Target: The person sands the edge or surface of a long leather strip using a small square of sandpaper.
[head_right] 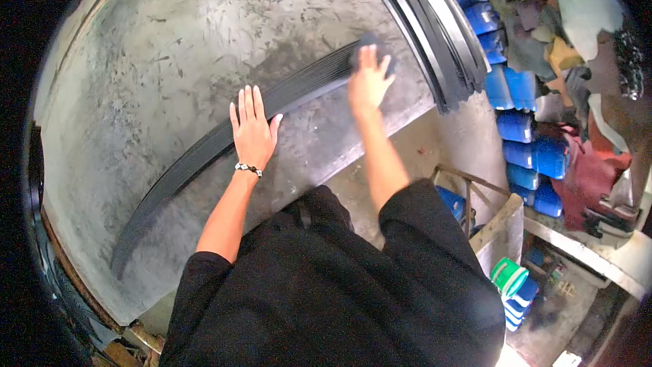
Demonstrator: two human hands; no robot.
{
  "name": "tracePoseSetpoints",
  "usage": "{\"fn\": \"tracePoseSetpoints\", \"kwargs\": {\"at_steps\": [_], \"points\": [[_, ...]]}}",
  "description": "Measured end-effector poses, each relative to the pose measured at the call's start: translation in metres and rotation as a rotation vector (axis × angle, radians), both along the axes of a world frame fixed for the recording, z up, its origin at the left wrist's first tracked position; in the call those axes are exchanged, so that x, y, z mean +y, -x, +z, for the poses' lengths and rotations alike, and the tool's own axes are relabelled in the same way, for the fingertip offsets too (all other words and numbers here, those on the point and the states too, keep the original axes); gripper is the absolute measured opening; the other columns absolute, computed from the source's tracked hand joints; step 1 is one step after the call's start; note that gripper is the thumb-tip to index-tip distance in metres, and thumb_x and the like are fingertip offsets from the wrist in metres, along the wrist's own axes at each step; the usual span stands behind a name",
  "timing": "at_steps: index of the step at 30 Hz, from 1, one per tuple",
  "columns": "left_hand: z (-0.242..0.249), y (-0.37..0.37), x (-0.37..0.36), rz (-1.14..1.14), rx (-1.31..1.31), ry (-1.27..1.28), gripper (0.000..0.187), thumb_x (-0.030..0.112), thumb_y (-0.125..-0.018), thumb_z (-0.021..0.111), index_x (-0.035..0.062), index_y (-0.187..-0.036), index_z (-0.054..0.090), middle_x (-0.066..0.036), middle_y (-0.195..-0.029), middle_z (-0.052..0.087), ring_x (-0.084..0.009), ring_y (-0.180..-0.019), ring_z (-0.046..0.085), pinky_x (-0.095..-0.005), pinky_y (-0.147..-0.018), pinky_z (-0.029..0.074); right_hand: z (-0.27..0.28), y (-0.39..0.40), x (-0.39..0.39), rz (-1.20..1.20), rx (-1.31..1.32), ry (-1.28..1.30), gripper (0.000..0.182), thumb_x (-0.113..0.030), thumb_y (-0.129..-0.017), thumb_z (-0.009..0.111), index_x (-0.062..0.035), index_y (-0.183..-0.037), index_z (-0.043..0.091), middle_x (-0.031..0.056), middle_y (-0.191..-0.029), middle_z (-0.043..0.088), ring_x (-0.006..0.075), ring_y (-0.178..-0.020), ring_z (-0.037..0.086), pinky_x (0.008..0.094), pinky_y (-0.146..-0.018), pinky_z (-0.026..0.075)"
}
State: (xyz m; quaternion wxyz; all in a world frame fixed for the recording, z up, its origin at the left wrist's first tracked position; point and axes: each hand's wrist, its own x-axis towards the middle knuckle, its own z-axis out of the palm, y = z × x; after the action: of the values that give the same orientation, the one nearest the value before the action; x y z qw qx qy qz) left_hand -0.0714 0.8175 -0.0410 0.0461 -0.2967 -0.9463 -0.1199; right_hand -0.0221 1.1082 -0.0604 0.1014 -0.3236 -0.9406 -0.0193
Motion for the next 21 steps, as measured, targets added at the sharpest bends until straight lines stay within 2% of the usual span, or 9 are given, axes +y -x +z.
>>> {"fn": "tracePoseSetpoints", "kwargs": {"at_steps": [4,7,9,12,13,14,15,18,21], "points": [[-0.005,-0.003,-0.002,0.000,-0.003,0.007,0.089,0.050,-0.106,0.064,-0.0023,-0.170,0.032,-0.021,-0.174,0.038,-0.0352,-0.163,0.033,-0.0539,-0.134,0.022,0.021,-0.040,-0.161,0.386,-0.036,0.158,0.074,-0.009,-0.091,0.065,-0.0210,-0.163,0.050,0.0040,-0.177,0.038,0.0416,-0.160,0.037,0.0786,-0.108,0.042],[-0.004,-0.003,0.000,-0.007,0.001,0.031,0.089,0.050,-0.105,0.064,-0.0024,-0.170,0.032,-0.021,-0.174,0.038,-0.0352,-0.162,0.033,-0.0540,-0.134,0.022,0.034,-0.041,-0.088,0.378,-0.059,0.149,0.070,-0.006,-0.091,0.065,-0.0243,-0.158,0.057,0.0034,-0.176,0.041,0.0385,-0.160,0.038,0.0757,-0.103,0.045],[-0.003,-0.005,-0.002,-0.010,-0.003,0.011,0.088,0.049,-0.106,0.064,-0.0024,-0.170,0.032,-0.021,-0.174,0.039,-0.0351,-0.162,0.033,-0.0541,-0.134,0.022,0.015,-0.021,-0.008,0.116,0.044,0.058,0.067,-0.004,-0.090,0.067,-0.0262,-0.153,0.063,0.0020,-0.169,0.051,0.0341,-0.155,0.045,0.0734,-0.098,0.048],[-0.002,-0.002,-0.001,-0.004,0.018,-0.013,0.086,0.048,-0.106,0.064,-0.0022,-0.169,0.033,-0.020,-0.173,0.040,-0.0349,-0.162,0.034,-0.0540,-0.134,0.023,0.017,0.000,-0.063,-0.009,-0.055,-0.098,0.067,-0.015,-0.095,0.065,-0.0280,-0.159,0.055,0.0052,-0.173,0.044,0.0396,-0.157,0.040,0.0729,-0.098,0.049],[-0.004,-0.001,-0.002,-0.007,0.020,-0.020,0.085,0.047,-0.107,0.063,-0.0021,-0.169,0.033,-0.020,-0.173,0.040,-0.0349,-0.162,0.034,-0.0539,-0.134,0.023,-0.015,-0.004,-0.097,0.146,-0.077,-0.164,0.071,-0.021,-0.094,0.068,-0.0277,-0.162,0.051,0.0061,-0.176,0.039,0.0424,-0.158,0.036,0.0725,-0.099,0.049],[-0.006,-0.003,-0.001,-0.011,0.016,-0.028,0.085,0.047,-0.107,0.063,-0.0020,-0.169,0.033,-0.020,-0.173,0.040,-0.0348,-0.162,0.034,-0.0538,-0.134,0.023,0.016,-0.017,-0.147,0.279,-0.149,-0.023,0.070,-0.021,-0.092,0.069,-0.0274,-0.161,0.053,0.0063,-0.177,0.037,0.0424,-0.160,0.034,0.0730,-0.099,0.048],[0.001,-0.001,-0.001,-0.022,0.035,0.248,0.085,0.048,-0.107,0.062,-0.0018,-0.170,0.033,-0.020,-0.173,0.040,-0.0348,-0.162,0.034,-0.0538,-0.134,0.024,0.016,-0.037,-0.172,0.451,-0.036,0.087,0.069,-0.018,-0.092,0.067,-0.0283,-0.159,0.056,0.0052,-0.178,0.038,0.0415,-0.160,0.036,0.0736,-0.101,0.046],[-0.004,-0.002,-0.001,-0.014,0.017,0.025,0.086,0.049,-0.107,0.063,-0.0018,-0.170,0.033,-0.020,-0.173,0.040,-0.0347,-0.162,0.034,-0.0538,-0.133,0.024,0.022,-0.037,-0.086,0.442,-0.013,0.110,0.066,-0.016,-0.093,0.066,-0.0283,-0.158,0.059,0.0028,-0.177,0.040,0.0408,-0.157,0.041,0.0729,-0.104,0.044],[-0.004,-0.005,-0.001,-0.009,0.015,0.003,0.087,0.049,-0.106,0.063,-0.0019,-0.169,0.033,-0.021,-0.173,0.040,-0.0353,-0.162,0.034,-0.0540,-0.133,0.025,0.005,-0.002,-0.005,0.035,-0.036,0.029,0.059,-0.014,-0.096,0.063,-0.0251,-0.155,0.061,0.0035,-0.172,0.046,0.0408,-0.155,0.043,0.0723,-0.106,0.044]]}}
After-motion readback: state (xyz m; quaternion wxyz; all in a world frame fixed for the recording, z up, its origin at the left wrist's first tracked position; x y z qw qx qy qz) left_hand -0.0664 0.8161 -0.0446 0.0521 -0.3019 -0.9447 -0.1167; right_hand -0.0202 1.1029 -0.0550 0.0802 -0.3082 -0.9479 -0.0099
